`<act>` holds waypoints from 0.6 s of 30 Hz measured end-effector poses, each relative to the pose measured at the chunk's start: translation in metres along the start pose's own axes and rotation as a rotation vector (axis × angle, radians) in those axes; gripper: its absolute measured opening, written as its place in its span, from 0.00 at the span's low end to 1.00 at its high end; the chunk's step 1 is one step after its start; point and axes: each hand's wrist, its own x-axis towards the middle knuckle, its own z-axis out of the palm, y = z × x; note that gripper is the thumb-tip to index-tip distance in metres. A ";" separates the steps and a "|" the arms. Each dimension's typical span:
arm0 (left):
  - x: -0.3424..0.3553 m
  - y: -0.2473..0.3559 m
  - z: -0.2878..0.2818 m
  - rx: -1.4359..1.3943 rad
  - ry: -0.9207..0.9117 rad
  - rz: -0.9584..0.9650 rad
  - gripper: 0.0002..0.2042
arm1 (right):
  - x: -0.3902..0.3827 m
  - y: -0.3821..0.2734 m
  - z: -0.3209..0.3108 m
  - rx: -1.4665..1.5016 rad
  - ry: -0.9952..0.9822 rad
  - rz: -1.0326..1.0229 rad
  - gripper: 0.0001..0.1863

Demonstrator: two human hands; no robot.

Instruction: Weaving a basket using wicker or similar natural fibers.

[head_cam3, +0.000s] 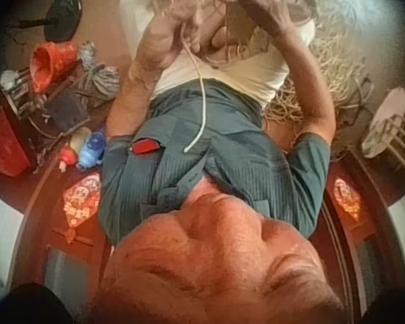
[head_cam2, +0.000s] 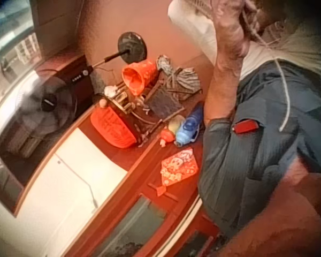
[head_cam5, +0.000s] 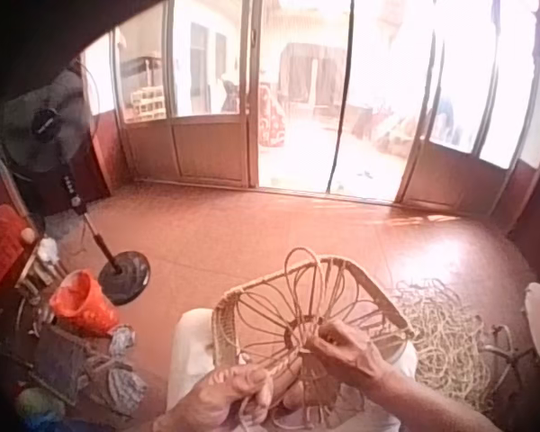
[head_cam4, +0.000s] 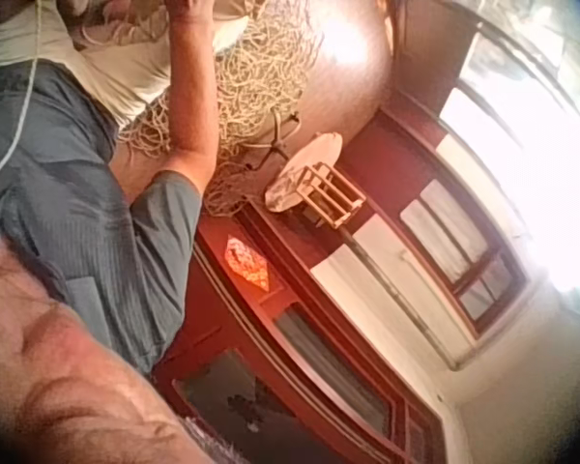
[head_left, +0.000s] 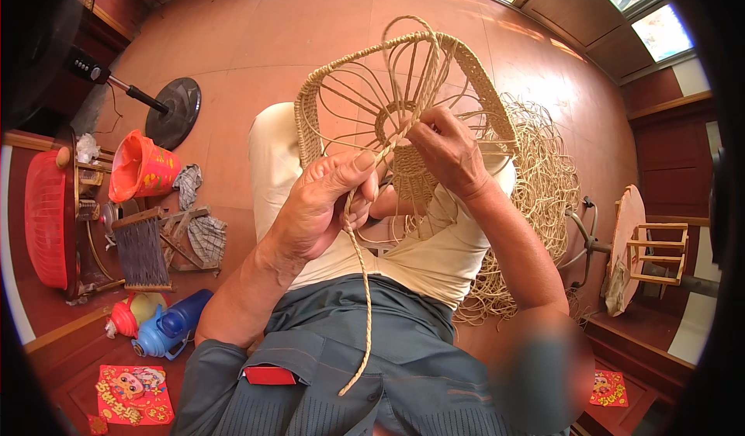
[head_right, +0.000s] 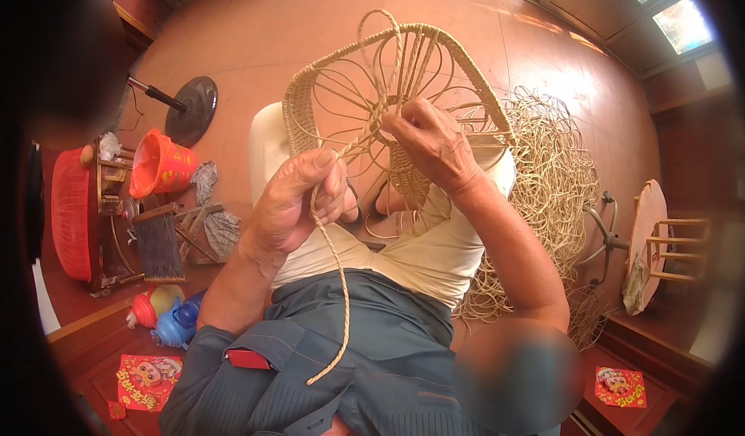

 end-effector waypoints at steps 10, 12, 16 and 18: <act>0.019 -0.043 -0.002 -0.038 0.183 -0.044 0.17 | 0.005 -0.005 0.001 0.068 0.004 0.078 0.12; 0.028 -0.053 -0.004 0.131 0.262 -0.097 0.24 | 0.010 -0.013 -0.003 0.066 -0.045 0.109 0.11; 0.040 -0.070 0.009 0.349 0.245 -0.027 0.30 | 0.013 -0.015 -0.006 0.037 -0.146 0.199 0.12; 0.046 -0.071 0.016 0.334 0.248 -0.032 0.30 | 0.018 -0.021 -0.011 0.057 -0.161 0.210 0.11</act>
